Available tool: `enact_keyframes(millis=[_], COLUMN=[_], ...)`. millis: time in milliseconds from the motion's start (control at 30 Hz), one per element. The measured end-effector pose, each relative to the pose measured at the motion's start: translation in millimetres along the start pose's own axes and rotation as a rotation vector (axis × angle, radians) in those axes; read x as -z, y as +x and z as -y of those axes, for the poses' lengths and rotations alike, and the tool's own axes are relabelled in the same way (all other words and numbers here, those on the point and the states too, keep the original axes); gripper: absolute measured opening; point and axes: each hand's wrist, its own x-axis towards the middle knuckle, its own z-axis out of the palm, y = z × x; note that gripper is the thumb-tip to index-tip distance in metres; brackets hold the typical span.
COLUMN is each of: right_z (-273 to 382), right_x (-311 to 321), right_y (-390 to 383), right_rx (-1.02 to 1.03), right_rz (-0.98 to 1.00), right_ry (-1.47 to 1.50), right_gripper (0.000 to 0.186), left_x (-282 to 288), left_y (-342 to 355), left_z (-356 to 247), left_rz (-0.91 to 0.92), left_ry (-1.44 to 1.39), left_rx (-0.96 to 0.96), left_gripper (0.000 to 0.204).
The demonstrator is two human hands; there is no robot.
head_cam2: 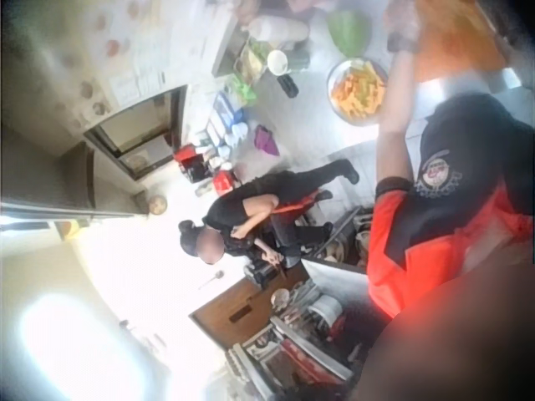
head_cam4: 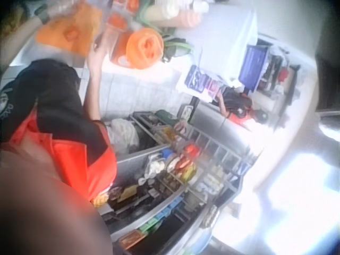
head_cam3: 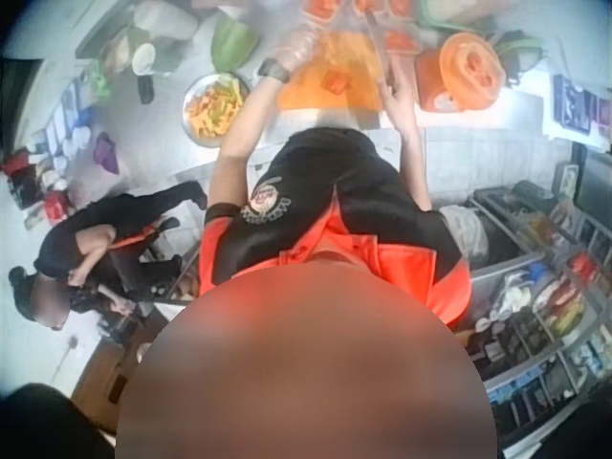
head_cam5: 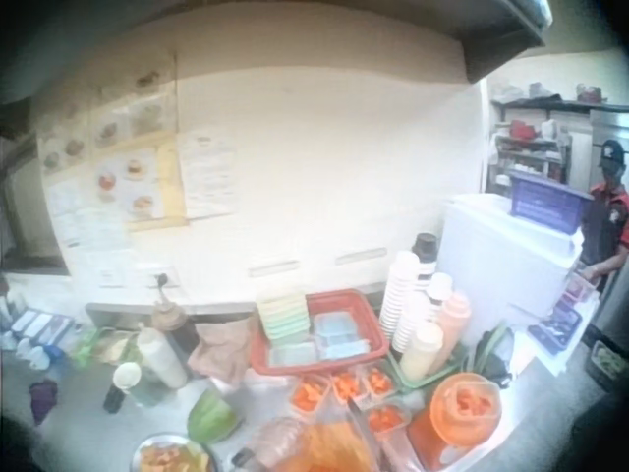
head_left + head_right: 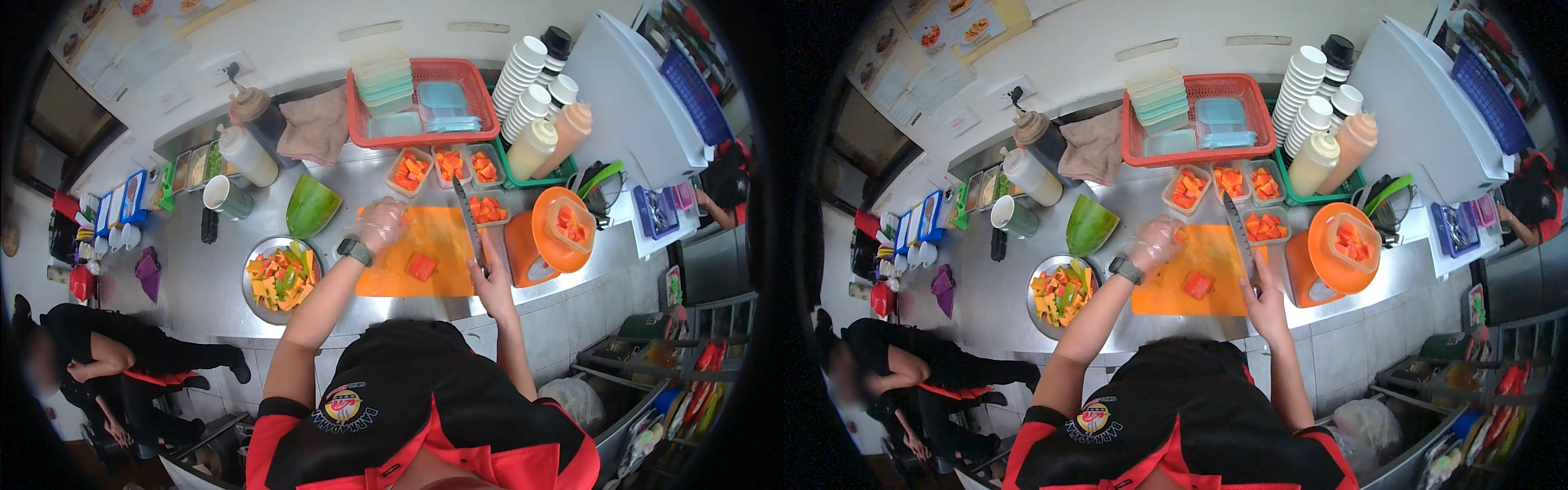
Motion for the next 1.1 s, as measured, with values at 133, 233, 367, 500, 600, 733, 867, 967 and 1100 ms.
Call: enact_keyframes(millis=[133,233,367,500,600,733,867,967,1100], right_z=[42,40,43,54,75,124,127,136,136], right_x=[6,-2,-26,-61,-87,-113,-149,-163,-178], right_y=[2,-1,-1,5,12,22,19,15,8], right_rx=[-0.292,-0.395,-0.410,-0.184,0.005,-0.018,0.122,0.178,0.210], right_rz=[0.275,0.416,0.548,0.655,0.703,0.789,0.800,0.851,0.929], right_ry=[0.136,0.216,0.330,0.372,0.234,0.128,0.091,0.054,0.111], right_gripper=[0.055,0.050,0.047,0.046,0.046,0.047,0.050,0.057,0.076], left_x=[-2,14,16,20,19,38,37,37,41], left_y=[-10,-36,-68,-102,-126,-155,-180,-197,-213], left_z=[19,30,51,29,29,24,29,31,32], left_rz=[0.009,-0.163,-0.079,-0.306,-0.440,-0.584,-0.697,-0.741,-0.913], left_ry=[-0.947,-1.475,-2.270,-2.448,-2.472,-2.447,-2.502,-2.571,-2.477], left_rx=[0.318,0.456,0.455,0.372,0.320,0.192,0.012,-0.019,-0.025], left_gripper=[0.024,0.025,0.025,0.027,0.027,0.048,0.057,0.057,0.050])
